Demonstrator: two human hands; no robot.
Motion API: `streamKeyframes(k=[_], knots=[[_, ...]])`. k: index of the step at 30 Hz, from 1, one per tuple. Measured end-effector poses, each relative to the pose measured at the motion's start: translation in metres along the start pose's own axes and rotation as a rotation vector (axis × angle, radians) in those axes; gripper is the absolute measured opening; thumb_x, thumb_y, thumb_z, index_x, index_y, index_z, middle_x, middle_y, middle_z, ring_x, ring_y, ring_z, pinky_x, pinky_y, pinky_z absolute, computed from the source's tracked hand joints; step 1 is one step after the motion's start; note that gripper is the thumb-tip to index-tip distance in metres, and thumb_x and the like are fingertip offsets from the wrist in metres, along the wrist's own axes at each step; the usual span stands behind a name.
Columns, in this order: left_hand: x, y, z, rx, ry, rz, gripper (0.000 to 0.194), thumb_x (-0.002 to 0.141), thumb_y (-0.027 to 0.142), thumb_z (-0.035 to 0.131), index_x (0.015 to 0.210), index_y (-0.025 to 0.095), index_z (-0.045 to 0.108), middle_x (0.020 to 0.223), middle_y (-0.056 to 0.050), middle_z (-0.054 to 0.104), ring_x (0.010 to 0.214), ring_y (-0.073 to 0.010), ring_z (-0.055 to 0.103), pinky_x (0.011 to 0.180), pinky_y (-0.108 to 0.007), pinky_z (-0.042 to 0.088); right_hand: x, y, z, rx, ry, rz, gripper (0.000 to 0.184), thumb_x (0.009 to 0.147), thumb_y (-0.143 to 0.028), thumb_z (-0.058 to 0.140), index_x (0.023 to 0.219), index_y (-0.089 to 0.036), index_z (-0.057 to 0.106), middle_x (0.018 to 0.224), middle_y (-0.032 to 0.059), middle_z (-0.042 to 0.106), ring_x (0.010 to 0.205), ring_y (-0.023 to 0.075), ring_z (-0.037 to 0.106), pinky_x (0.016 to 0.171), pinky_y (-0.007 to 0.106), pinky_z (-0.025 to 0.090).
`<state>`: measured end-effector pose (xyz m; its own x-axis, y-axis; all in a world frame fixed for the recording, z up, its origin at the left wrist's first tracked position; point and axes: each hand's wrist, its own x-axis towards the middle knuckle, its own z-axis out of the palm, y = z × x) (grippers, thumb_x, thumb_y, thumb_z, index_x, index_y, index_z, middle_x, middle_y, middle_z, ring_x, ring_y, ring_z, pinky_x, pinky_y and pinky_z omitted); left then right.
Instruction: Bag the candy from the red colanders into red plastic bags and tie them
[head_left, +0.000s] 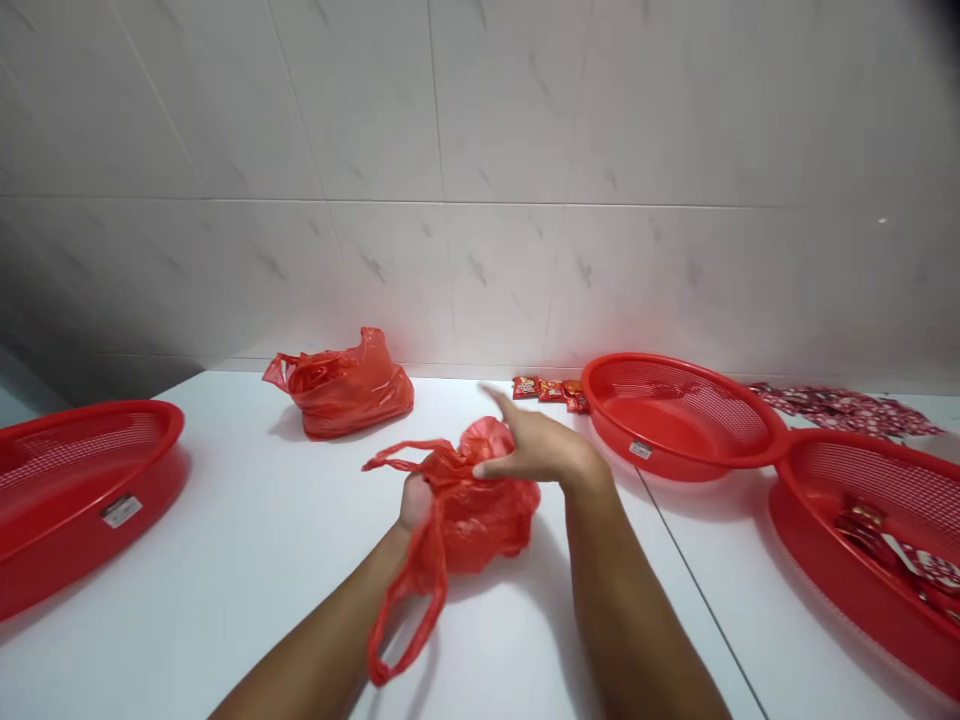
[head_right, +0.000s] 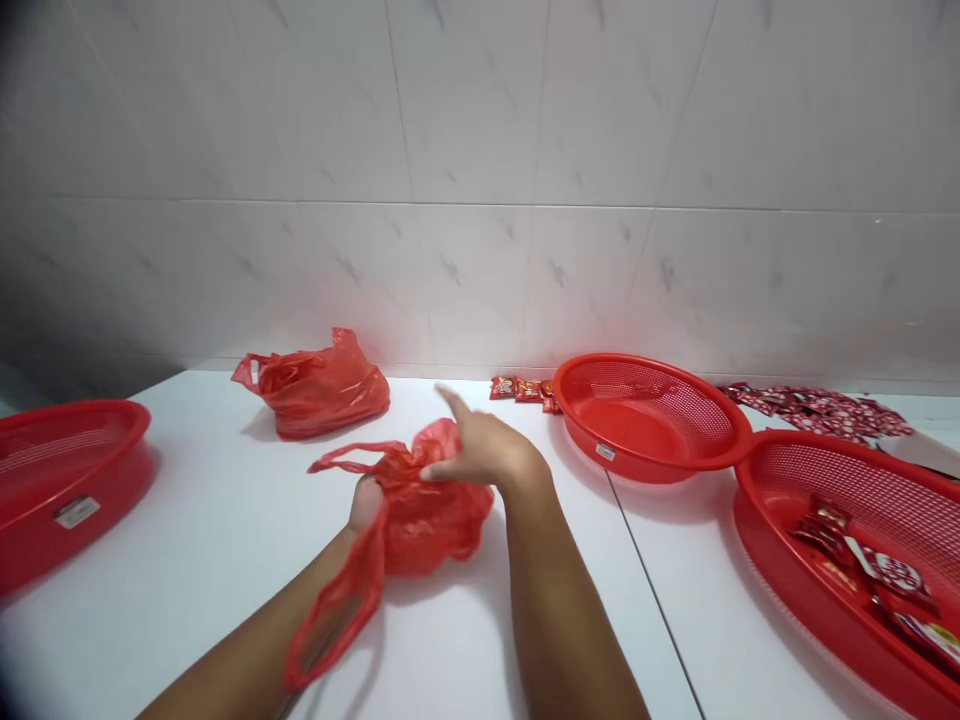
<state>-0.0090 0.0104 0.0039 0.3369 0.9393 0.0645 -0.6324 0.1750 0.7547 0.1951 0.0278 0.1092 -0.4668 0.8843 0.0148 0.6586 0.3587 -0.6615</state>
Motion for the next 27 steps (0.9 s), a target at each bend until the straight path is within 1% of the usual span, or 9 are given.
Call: streamKeyframes(k=[2, 5, 8, 11, 14, 21, 23, 25, 27], knots=[[-0.002, -0.011, -0.005, -0.017, -0.093, -0.114, 0.071, 0.085, 0.071, 0.071, 0.131, 0.017, 0.066, 0.126, -0.017, 0.072, 0.122, -0.0421, 0.068, 0.100, -0.057, 0.057, 0.016, 0.008, 0.008, -0.123, -0.124, 0.081, 0.059, 0.083, -0.036, 0.079, 0.141, -0.032, 0.068, 0.121, 0.0066, 0.076, 0.101, 0.0253, 0.072, 0.077, 0.030, 0.051], [-0.004, -0.014, -0.018, 0.121, -0.178, -0.190, 0.084, 0.071, 0.051, 0.091, 0.142, 0.025, 0.054, 0.128, -0.014, 0.073, 0.119, -0.0382, 0.071, 0.101, -0.051, 0.057, 0.025, 0.022, 0.008, -0.222, -0.079, 0.196, 0.019, 0.091, -0.026, 0.066, 0.101, -0.025, 0.081, 0.100, 0.0047, 0.079, 0.086, 0.0203, 0.071, 0.066, 0.027, 0.044], [-0.001, -0.014, -0.030, 0.366, -0.029, -0.183, 0.075, 0.066, 0.024, 0.094, 0.130, 0.026, 0.054, 0.116, -0.009, 0.076, 0.096, -0.0282, 0.077, 0.085, -0.041, 0.061, 0.021, 0.042, -0.007, -0.221, 0.085, 0.269, 0.026, 0.098, -0.030, 0.057, 0.100, -0.023, 0.082, 0.100, 0.0059, 0.080, 0.086, 0.0203, 0.071, 0.069, 0.028, 0.044], [0.006, -0.016, -0.035, 0.475, 0.238, -0.079, 0.049, 0.069, 0.021, 0.086, 0.109, 0.023, 0.058, 0.101, -0.006, 0.076, 0.079, -0.0229, 0.075, 0.070, -0.034, 0.059, 0.009, 0.061, -0.025, -0.178, 0.283, 0.385, 0.037, 0.103, -0.037, 0.049, 0.123, -0.025, 0.079, 0.121, 0.0081, 0.078, 0.110, 0.0253, 0.071, 0.085, 0.031, 0.049], [0.008, -0.017, -0.029, 0.522, 0.360, 0.032, 0.030, 0.076, 0.023, 0.076, 0.101, 0.021, 0.061, 0.095, -0.003, 0.074, 0.076, -0.0206, 0.073, 0.068, -0.032, 0.057, -0.010, 0.065, -0.040, -0.156, 0.439, 0.441, 0.056, 0.102, -0.046, 0.053, 0.152, -0.022, 0.059, 0.141, 0.0140, 0.069, 0.128, 0.0315, 0.064, 0.096, 0.037, 0.049], [-0.003, -0.015, -0.006, 0.710, 0.323, 0.198, 0.031, 0.084, 0.032, 0.076, 0.110, 0.023, 0.060, 0.106, -0.005, 0.073, 0.096, -0.0237, 0.073, 0.085, -0.038, 0.060, -0.015, 0.025, -0.023, -0.075, 0.178, 0.234, 0.081, 0.084, -0.071, 0.073, 0.151, -0.027, 0.058, 0.121, 0.0119, 0.075, 0.106, 0.0286, 0.072, 0.083, 0.035, 0.053], [-0.004, -0.015, -0.006, 0.782, 0.271, 0.216, 0.040, 0.082, 0.035, 0.080, 0.115, 0.024, 0.060, 0.106, -0.005, 0.073, 0.098, -0.0242, 0.073, 0.087, -0.038, 0.060, 0.003, 0.020, -0.008, -0.145, 0.172, 0.268, 0.072, 0.084, -0.068, 0.073, 0.137, -0.020, 0.067, 0.118, 0.0145, 0.074, 0.106, 0.0300, 0.070, 0.079, 0.034, 0.051], [-0.004, -0.014, -0.008, 0.803, 0.217, 0.212, 0.047, 0.083, 0.040, 0.081, 0.122, 0.025, 0.059, 0.108, -0.005, 0.074, 0.098, -0.0242, 0.073, 0.087, -0.036, 0.060, 0.020, 0.021, 0.002, -0.194, 0.186, 0.315, 0.040, 0.090, -0.055, 0.068, 0.105, -0.018, 0.074, 0.100, 0.0125, 0.075, 0.093, 0.0272, 0.069, 0.070, 0.031, 0.046], [-0.004, -0.011, -0.010, 0.803, 0.199, 0.205, 0.044, 0.087, 0.046, 0.077, 0.123, 0.026, 0.061, 0.109, -0.005, 0.074, 0.097, -0.0234, 0.073, 0.085, -0.035, 0.058, 0.029, 0.025, 0.004, -0.172, 0.222, 0.296, 0.027, 0.093, -0.042, 0.061, 0.077, -0.021, 0.065, 0.076, 0.0058, 0.067, 0.075, 0.0214, 0.063, 0.062, 0.029, 0.039]])
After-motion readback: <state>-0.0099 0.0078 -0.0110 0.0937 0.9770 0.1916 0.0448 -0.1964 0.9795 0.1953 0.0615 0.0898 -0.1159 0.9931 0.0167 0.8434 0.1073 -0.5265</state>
